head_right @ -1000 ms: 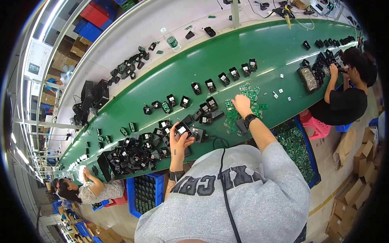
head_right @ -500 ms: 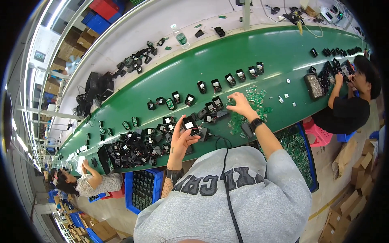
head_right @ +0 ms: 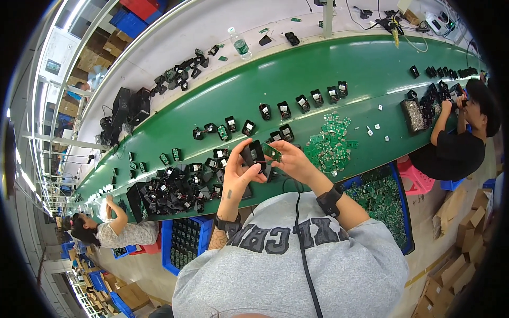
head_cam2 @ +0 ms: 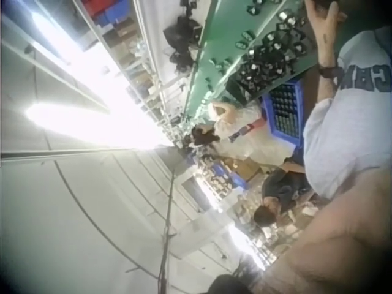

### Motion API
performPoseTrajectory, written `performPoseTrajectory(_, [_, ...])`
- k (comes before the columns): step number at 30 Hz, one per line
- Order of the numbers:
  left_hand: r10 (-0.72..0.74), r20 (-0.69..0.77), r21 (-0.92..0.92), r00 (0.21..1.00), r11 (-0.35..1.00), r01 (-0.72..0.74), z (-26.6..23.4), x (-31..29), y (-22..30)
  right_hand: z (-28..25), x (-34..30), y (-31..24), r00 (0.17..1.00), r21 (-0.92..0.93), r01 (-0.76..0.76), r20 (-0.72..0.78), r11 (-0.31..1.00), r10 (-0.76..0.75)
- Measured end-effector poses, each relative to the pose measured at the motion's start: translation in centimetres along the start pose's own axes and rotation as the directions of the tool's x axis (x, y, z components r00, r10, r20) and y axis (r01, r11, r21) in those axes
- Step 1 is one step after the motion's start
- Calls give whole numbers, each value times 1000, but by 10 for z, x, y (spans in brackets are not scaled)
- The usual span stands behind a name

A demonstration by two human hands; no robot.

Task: The person picks up a circuit board and a black plastic housing, fits the board into the housing, and presses them together before placing the unit on the work surface.

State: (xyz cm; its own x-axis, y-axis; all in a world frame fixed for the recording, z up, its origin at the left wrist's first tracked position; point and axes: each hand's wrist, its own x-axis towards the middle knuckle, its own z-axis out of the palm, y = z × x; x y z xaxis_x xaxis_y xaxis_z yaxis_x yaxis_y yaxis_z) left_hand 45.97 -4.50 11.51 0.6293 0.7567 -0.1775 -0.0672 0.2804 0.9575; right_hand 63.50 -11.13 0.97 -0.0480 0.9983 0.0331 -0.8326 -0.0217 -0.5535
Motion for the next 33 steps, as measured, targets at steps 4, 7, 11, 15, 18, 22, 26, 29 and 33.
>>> performPoseTrajectory(4, [-12,5,-1,1000,1000,12,2,3,-7,2,-4,-3,1000,-46,5,23,999,-4])
performPoseTrajectory(7, [-13,-25,22,1000,1000,14,3,4,-9,9,-6,-8,1000,-102,-7,28,995,10])
performPoseTrajectory(11, [-5,-40,-7,999,1000,4,5,4,-9,6,-8,-6,1000,-84,-29,9,996,30])
performPoseTrajectory(15, [38,-70,-16,997,999,-39,6,6,-10,4,-7,-2,997,-28,-68,-20,997,68])
performPoseTrajectory(18, [57,-66,-9,996,998,-58,8,7,-14,6,-6,-3,998,1,-66,7,998,66])
performPoseTrajectory(22, [37,-64,-62,997,997,-41,9,11,-26,15,-2,-5,983,-490,154,-9,858,-181])
performPoseTrajectory(26, [21,-45,-111,999,994,-25,10,12,-38,27,0,-21,949,-792,269,122,548,-290])
performPoseTrajectory(29, [69,-62,-163,996,984,-78,12,17,-45,30,-2,-23,960,-758,231,76,610,-269])
performPoseTrajectory(33, [-25,-22,-185,999,983,20,16,16,-45,36,-2,-15,911,-640,180,-178,747,-372])
